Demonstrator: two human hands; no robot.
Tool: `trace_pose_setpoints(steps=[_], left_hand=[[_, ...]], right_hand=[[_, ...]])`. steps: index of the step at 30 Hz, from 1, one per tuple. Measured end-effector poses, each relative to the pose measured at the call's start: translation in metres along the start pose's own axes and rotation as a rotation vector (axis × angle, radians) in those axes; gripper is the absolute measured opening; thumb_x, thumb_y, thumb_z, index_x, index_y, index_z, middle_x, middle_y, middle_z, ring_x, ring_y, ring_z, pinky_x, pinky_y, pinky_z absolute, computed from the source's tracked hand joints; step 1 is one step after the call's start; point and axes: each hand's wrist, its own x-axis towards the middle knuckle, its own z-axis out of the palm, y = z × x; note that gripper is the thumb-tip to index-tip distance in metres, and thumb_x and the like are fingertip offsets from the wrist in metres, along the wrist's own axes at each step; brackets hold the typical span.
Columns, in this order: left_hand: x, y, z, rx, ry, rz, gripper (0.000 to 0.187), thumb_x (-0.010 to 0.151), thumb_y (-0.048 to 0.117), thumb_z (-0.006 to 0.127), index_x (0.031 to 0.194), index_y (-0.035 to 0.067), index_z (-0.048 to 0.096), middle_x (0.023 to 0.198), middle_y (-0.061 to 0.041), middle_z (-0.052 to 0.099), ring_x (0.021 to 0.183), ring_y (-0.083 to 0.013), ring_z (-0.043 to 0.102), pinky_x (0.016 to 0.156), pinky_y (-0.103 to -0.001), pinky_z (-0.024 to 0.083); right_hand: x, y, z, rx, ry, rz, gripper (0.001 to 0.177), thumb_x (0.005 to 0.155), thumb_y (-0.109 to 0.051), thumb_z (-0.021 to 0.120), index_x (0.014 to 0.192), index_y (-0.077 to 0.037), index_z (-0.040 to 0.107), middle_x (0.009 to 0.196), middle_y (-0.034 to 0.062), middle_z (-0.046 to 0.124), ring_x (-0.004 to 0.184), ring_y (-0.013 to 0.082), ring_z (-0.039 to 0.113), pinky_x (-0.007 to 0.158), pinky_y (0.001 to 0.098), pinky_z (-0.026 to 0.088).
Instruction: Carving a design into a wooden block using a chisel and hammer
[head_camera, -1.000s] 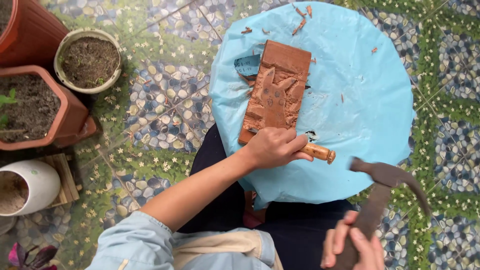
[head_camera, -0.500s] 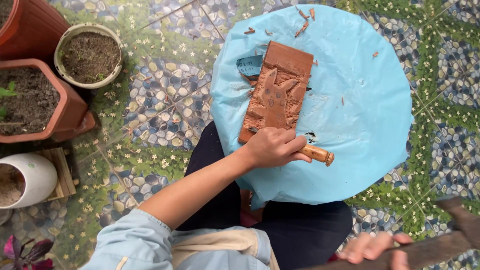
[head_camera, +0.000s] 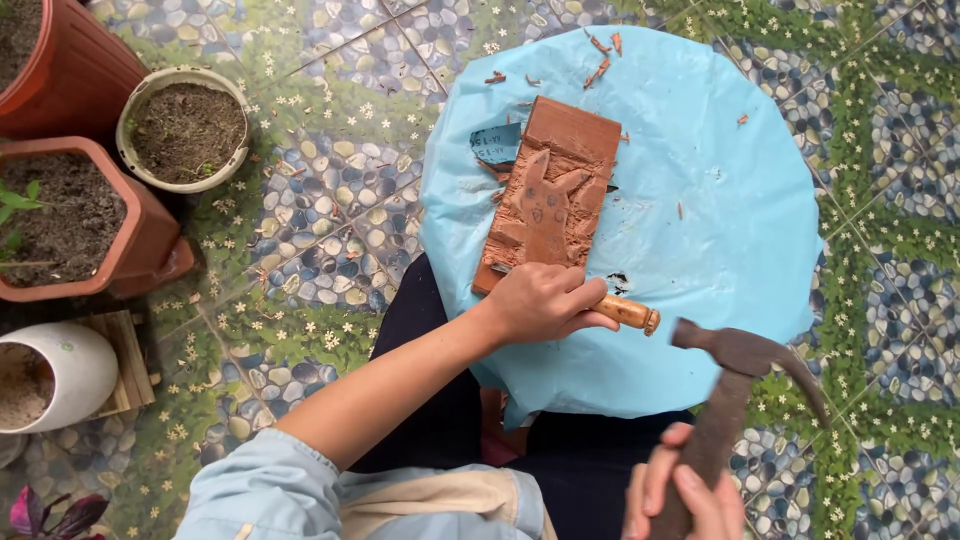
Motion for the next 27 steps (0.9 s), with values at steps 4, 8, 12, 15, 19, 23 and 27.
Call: trace_pose_setpoints(steps=[4,8,12,15,19,23,27], left_hand=[[-0.001,0.000,0.001,0.003,0.013,0.000,0.047,0.099,0.057,0.061,0.086,0.013,0.052,0.065,0.000,0.041,0.046,-0.0186,0.045,0.041,-0.034,0.036],[0.000,0.000,0.000,-0.006,0.014,0.001,0.046,0.100,0.057,0.059,0.088,0.013,0.052,0.065,0.000,0.041,0.047,-0.0182,0.044,0.041,-0.034,0.034],[0.003,-0.003,-0.005,-0.003,0.007,0.009,0.048,0.099,0.059,0.058,0.087,0.013,0.051,0.066,0.000,0.043,0.049,-0.0195,0.049,0.044,-0.035,0.039],[0.003,-0.001,-0.002,-0.007,0.018,0.000,0.045,0.100,0.056,0.059,0.085,0.014,0.052,0.066,0.000,0.042,0.049,-0.0192,0.047,0.042,-0.035,0.037],[-0.001,-0.001,-0.001,0.007,0.040,0.024,0.047,0.100,0.058,0.059,0.086,0.014,0.052,0.065,0.000,0.040,0.048,-0.0177,0.044,0.042,-0.033,0.036],[0.003,-0.005,-0.005,0.000,0.031,0.056,0.047,0.101,0.057,0.056,0.086,0.013,0.051,0.066,0.000,0.039,0.048,-0.0168,0.042,0.041,-0.033,0.035],[0.000,-0.002,-0.003,0.007,0.047,0.027,0.046,0.101,0.058,0.057,0.088,0.014,0.052,0.065,0.001,0.039,0.048,-0.0165,0.041,0.042,-0.032,0.033]], right_hand=[[0.012,-0.017,-0.067,0.324,-0.607,0.009,0.044,0.110,-0.004,0.035,0.154,0.001,0.035,0.102,0.0281,0.062,0.081,0.0458,0.062,0.068,0.0587,0.059],[0.011,0.003,-0.080,0.344,-0.432,-0.206,0.036,0.117,-0.016,0.041,0.151,-0.004,0.047,0.099,0.0225,0.060,0.080,0.0408,0.060,0.067,0.0543,0.060],[-0.005,-0.005,0.001,-0.156,0.125,0.110,0.021,0.096,-0.006,0.050,0.113,0.006,0.050,0.057,0.0160,0.047,0.036,0.0249,0.048,0.026,0.0314,0.042],[-0.001,-0.012,0.015,-0.113,0.209,-0.097,0.017,0.094,-0.011,0.053,0.107,-0.001,0.049,0.056,0.0091,0.044,0.038,0.0216,0.046,0.032,0.0288,0.044],[-0.001,-0.005,0.002,-0.043,0.088,-0.188,0.023,0.096,-0.010,0.049,0.116,0.001,0.055,0.064,0.0115,0.046,0.042,0.0247,0.049,0.034,0.0349,0.051],[0.002,-0.016,-0.008,-0.055,0.114,0.115,0.021,0.101,-0.008,0.048,0.118,0.004,0.050,0.065,0.0145,0.048,0.043,0.0260,0.049,0.033,0.0359,0.049],[0.016,-0.030,-0.073,0.331,-0.536,-0.032,0.038,0.111,-0.006,0.032,0.146,0.007,0.042,0.100,0.0293,0.063,0.078,0.0459,0.062,0.071,0.0570,0.058]])
